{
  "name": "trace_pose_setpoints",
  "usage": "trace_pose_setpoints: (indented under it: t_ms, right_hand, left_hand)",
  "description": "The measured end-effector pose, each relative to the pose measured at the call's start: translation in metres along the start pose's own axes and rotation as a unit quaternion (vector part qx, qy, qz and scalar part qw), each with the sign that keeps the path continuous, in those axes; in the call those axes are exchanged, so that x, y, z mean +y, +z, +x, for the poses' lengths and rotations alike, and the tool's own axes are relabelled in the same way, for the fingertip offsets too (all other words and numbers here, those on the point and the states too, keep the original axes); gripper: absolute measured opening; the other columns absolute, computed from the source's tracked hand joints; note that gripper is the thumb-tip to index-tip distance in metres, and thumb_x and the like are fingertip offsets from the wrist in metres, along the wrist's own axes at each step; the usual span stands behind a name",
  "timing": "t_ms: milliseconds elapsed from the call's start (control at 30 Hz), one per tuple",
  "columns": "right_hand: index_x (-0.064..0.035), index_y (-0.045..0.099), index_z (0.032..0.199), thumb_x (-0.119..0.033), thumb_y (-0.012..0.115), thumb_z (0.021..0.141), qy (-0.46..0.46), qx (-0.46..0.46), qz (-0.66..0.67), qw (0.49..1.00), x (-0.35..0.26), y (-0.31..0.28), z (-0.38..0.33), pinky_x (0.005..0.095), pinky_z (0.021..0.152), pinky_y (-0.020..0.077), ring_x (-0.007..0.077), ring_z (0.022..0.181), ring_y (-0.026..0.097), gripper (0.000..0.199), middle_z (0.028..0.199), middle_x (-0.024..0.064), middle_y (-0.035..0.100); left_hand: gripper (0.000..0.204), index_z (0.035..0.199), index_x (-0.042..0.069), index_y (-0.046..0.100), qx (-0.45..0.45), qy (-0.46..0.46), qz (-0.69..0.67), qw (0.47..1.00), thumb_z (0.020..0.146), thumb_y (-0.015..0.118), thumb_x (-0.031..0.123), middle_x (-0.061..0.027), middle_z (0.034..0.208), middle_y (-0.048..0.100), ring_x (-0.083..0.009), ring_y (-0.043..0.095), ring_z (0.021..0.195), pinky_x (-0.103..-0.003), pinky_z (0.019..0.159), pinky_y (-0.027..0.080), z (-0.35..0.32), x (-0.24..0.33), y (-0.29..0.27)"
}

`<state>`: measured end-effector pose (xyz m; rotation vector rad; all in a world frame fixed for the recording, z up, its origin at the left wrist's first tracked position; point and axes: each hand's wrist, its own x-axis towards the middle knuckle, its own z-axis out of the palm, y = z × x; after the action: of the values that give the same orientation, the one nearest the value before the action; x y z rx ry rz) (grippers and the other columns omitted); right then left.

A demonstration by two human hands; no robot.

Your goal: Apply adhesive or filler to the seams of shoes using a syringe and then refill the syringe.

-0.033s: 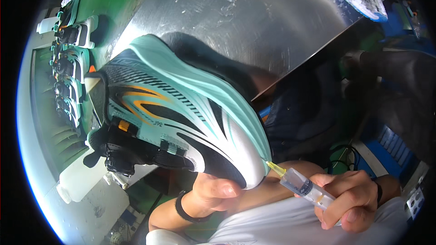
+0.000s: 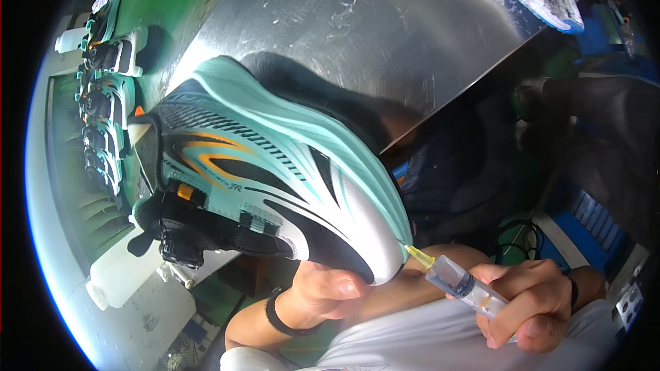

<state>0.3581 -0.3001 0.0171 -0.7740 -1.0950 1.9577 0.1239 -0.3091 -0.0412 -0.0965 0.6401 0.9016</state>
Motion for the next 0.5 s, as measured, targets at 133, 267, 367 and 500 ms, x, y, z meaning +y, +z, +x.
trace_pose_setpoints:
  t_ms: [133, 267, 367, 500]
  right_hand:
    - [-0.0046, 0.059, 0.083, -0.016, 0.046, 0.088, -0.051, -0.001, -0.022, 0.998, -0.002, -0.004, -0.001, 0.0533, 0.088, 0.0415, 0.0179, 0.053, 0.058, 0.018, 0.064, 0.0116, 0.059]
    - [-0.0040, 0.056, 0.087, -0.014, 0.046, 0.088, -0.049, -0.029, -0.043, 0.997, -0.006, -0.009, -0.002, 0.0579, 0.088, 0.0398, 0.0196, 0.057, 0.059, 0.014, 0.067, 0.0129, 0.059]
    - [-0.0044, 0.053, 0.090, -0.014, 0.046, 0.089, -0.075, -0.044, -0.056, 0.995, -0.005, -0.014, 0.002, 0.0606, 0.089, 0.0388, 0.0213, 0.061, 0.060, 0.012, 0.067, 0.0134, 0.058]
    - [-0.0048, 0.051, 0.091, -0.013, 0.045, 0.089, -0.067, -0.034, -0.051, 0.996, -0.010, -0.014, 0.005, 0.0613, 0.089, 0.0385, 0.0232, 0.063, 0.060, 0.010, 0.066, 0.0139, 0.057]
  left_hand:
    - [0.076, 0.128, 0.002, 0.039, -0.048, -0.003, -0.006, 0.999, 0.061, 0.076, 0.010, -0.0193, 0.118, 0.054, -0.0306, 0.054, 0.109, -0.040, 0.093, 0.044, 0.020, 0.002, 0.016]
    - [0.076, 0.128, 0.003, 0.038, -0.060, 0.035, -0.005, 0.998, 0.063, 0.076, 0.010, -0.0193, 0.119, 0.053, -0.0315, 0.054, 0.109, -0.040, 0.091, 0.047, 0.035, 0.001, 0.024]
    - [0.074, 0.128, 0.003, 0.038, -0.099, 0.051, -0.022, 0.994, 0.065, 0.076, 0.011, -0.0178, 0.119, 0.053, -0.0314, 0.055, 0.107, -0.039, 0.089, 0.050, 0.045, 0.001, 0.029]
    - [0.078, 0.127, 0.002, 0.039, -0.151, 0.040, -0.023, 0.988, 0.058, 0.075, 0.010, -0.0117, 0.117, 0.051, -0.0256, 0.043, 0.120, -0.038, 0.106, 0.029, 0.064, 0.003, 0.031]
